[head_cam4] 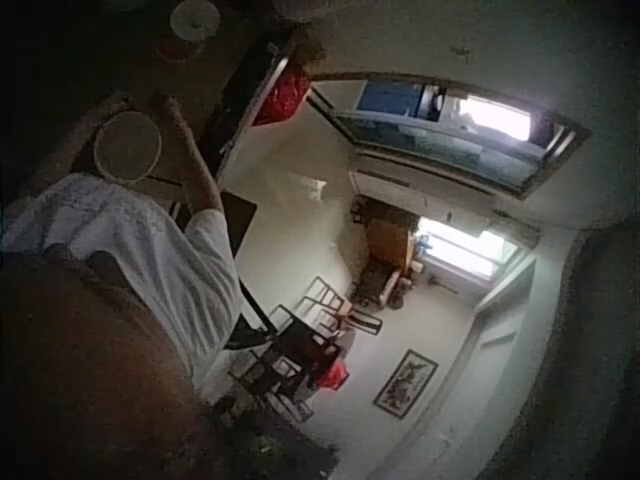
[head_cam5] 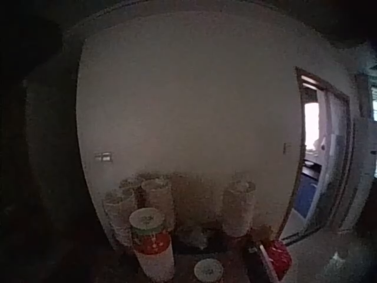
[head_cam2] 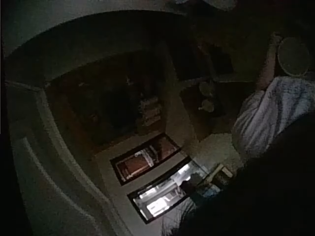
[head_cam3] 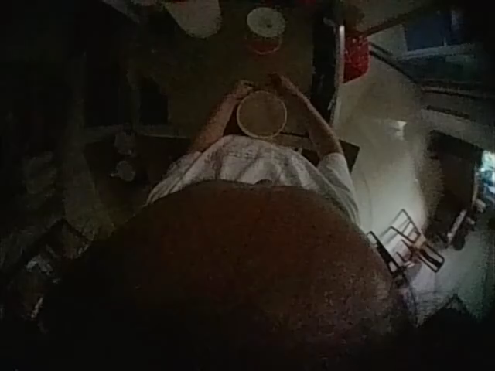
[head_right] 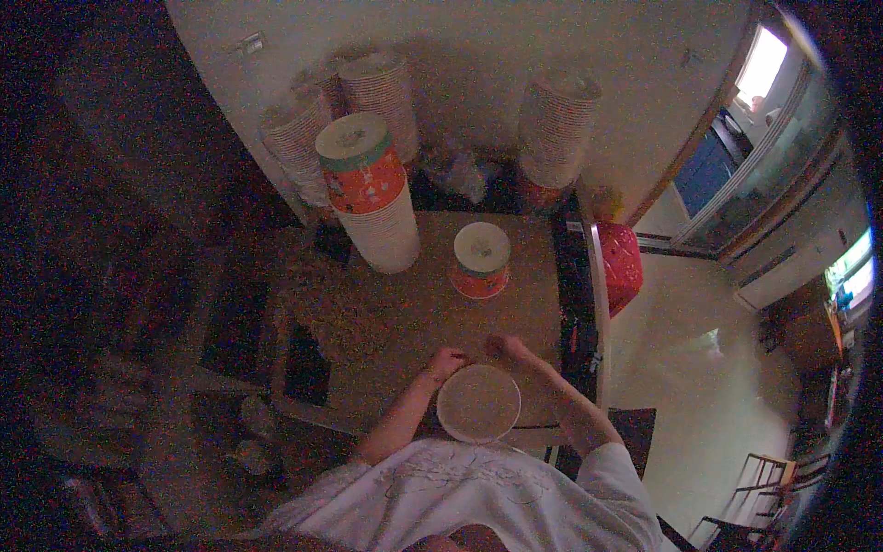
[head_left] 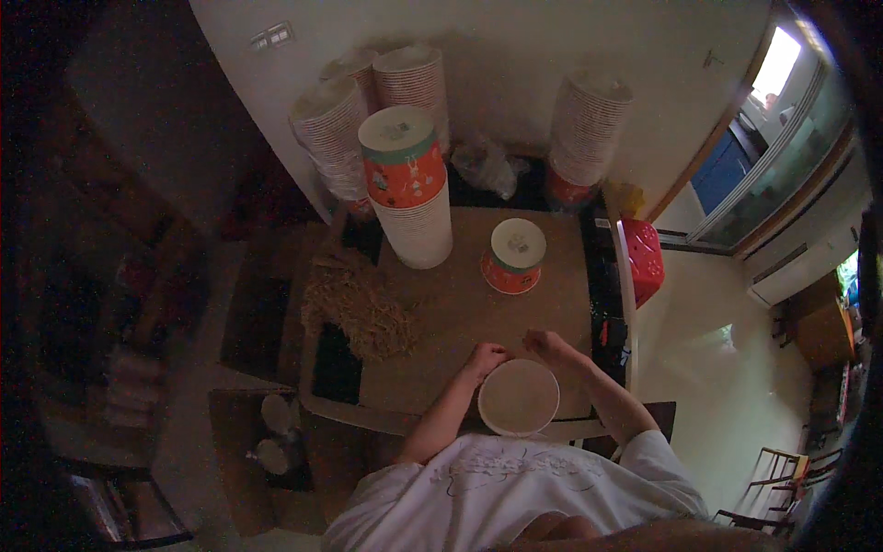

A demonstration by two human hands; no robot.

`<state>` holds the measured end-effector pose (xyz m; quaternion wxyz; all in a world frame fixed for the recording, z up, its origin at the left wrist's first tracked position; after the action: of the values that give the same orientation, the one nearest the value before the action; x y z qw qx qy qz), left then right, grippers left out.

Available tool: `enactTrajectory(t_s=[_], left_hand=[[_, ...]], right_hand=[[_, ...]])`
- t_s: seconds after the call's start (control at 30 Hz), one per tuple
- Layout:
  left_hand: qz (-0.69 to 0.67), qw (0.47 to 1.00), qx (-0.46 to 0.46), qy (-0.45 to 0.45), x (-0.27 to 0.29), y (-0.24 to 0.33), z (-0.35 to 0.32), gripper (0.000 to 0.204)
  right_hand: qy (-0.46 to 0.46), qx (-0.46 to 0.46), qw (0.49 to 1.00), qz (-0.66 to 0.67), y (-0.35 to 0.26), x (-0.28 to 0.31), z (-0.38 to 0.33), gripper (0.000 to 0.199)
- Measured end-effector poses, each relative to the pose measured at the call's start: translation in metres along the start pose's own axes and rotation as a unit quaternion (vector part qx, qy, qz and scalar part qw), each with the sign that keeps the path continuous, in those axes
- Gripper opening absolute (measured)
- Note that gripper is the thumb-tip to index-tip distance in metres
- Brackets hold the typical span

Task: Stacking and inspecting printed paper cups at a workstation.

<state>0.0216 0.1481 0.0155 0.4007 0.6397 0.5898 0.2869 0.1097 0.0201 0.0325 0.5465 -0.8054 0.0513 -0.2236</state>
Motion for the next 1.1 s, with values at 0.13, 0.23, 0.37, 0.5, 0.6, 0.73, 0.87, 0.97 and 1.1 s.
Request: enactTrajectory(t_s=[0.13, 0.23, 0.37, 0.5, 0.6, 0.73, 0.87, 0.97, 1.1], left_hand=[[-0.049, 0.998, -0.024, 0.007, 0.008, -0.025, 0.008, 0.013], [-0.047, 0.998, -0.031, 0.005, 0.007, -0.021, 0.009, 0.011], [-0.046, 0.998, -0.044, -0.003, 0.002, -0.008, 0.005, 0.010], [-0.052, 0.998, -0.046, 0.000, 0.004, -0.007, 0.001, 0.009], [-0.054, 0.998, -0.023, 0.013, 0.004, -0.002, -0.007, 0.011], [-0.117, 0.989, -0.075, 0.055, 0.007, -0.007, 0.003, 0.008], [-0.148, 0.976, -0.154, 0.034, 0.038, -0.023, 0.003, 0.012], [-0.099, 0.973, -0.201, -0.058, 0.025, 0.019, -0.018, 0.011], [0.003, 0.969, -0.241, -0.046, 0.031, 0.014, -0.011, 0.010]], right_hand=[[-0.030, -0.012, 0.999, -0.032, -0.030, -0.005, 0.004, 0.009], [-0.046, -0.067, 0.997, 0.009, -0.036, -0.003, -0.002, 0.011], [-0.061, -0.015, 0.994, -0.094, -0.024, 0.002, -0.001, 0.011], [-0.066, 0.011, 0.998, -0.012, -0.036, 0.001, -0.002, 0.008], [-0.082, -0.054, 0.995, -0.026, -0.047, 0.001, -0.005, 0.006], [-0.056, -0.019, 0.970, -0.236, -0.014, 0.002, 0.008, 0.008], [-0.024, 0.084, 0.996, -0.033, -0.034, -0.021, 0.009, 0.008], [-0.013, 0.043, 0.970, -0.238, -0.036, -0.019, 0.006, 0.007], [0.020, 0.037, 0.978, -0.206, -0.048, -0.022, 0.006, 0.008]])
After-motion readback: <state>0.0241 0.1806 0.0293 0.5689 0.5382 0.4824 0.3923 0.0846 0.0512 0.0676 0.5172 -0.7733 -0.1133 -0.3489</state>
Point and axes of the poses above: each hand's wrist, its own z-axis towards the middle knuckle, its own x-axis out of the back of the hand, y = z × x, the point moved 6 cm from there along z, towards the middle knuckle, and after that the axes turned 14 degrees about -y, right-handed, at the moved point
